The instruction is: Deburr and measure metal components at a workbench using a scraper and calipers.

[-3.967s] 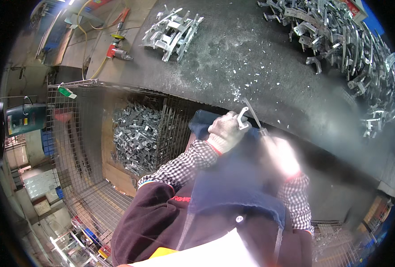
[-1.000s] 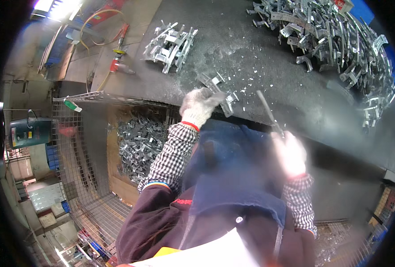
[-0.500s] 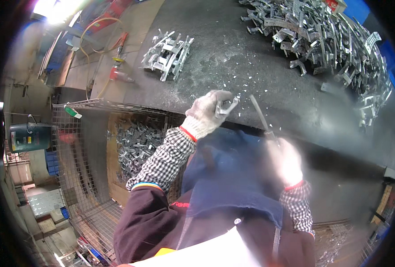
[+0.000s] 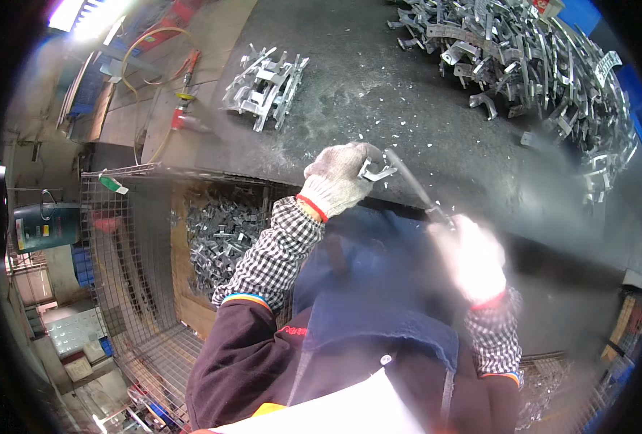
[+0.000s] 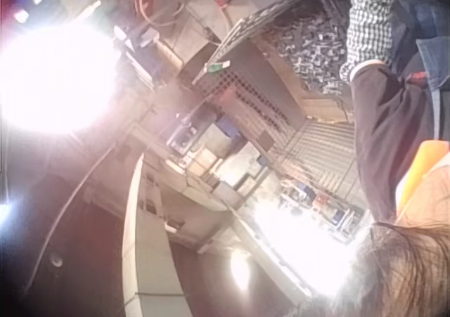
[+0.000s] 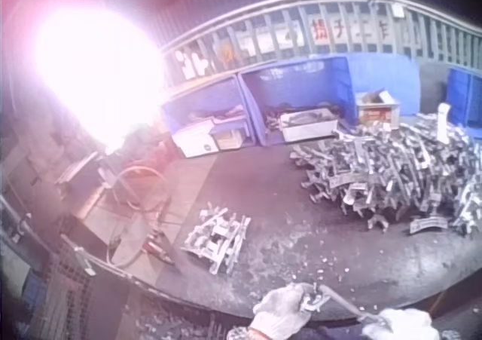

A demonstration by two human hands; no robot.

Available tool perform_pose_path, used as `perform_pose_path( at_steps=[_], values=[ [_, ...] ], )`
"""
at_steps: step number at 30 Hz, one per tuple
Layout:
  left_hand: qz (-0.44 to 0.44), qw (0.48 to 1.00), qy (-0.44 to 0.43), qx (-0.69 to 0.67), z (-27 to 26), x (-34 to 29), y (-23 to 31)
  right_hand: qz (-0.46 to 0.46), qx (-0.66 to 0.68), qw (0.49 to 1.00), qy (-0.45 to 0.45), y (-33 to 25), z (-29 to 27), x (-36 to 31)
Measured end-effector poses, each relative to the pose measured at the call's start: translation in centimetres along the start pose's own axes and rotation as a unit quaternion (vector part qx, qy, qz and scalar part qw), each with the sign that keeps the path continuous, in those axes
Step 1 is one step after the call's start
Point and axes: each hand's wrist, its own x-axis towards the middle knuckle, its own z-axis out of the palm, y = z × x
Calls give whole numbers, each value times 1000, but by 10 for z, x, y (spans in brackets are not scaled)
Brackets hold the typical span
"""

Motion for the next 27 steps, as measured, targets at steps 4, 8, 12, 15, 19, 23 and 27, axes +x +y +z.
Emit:
perform_pose_path(
  at_steps=[4,8,12,15,19,23,27],
  values=[
    [-8,999,-31,28,-1,4,5,43,-66,997,8,-1,1,8],
    [-9,999,-48,-14,-12,3,0,31,71,989,-128,-3,-10,4],
    [2,998,-62,-15,-14,10,1,149,105,971,-157,1,2,19],
    [-9,996,-77,-42,-15,9,-6,181,154,950,-200,-4,-3,24],
    [-35,992,-88,-82,-21,9,-8,186,189,954,-142,-14,-3,17],
    [31,995,6,-96,3,5,-27,118,57,988,-80,4,25,10],
    [13,996,54,-67,18,-1,-39,178,71,980,-47,2,27,11]
  ],
)
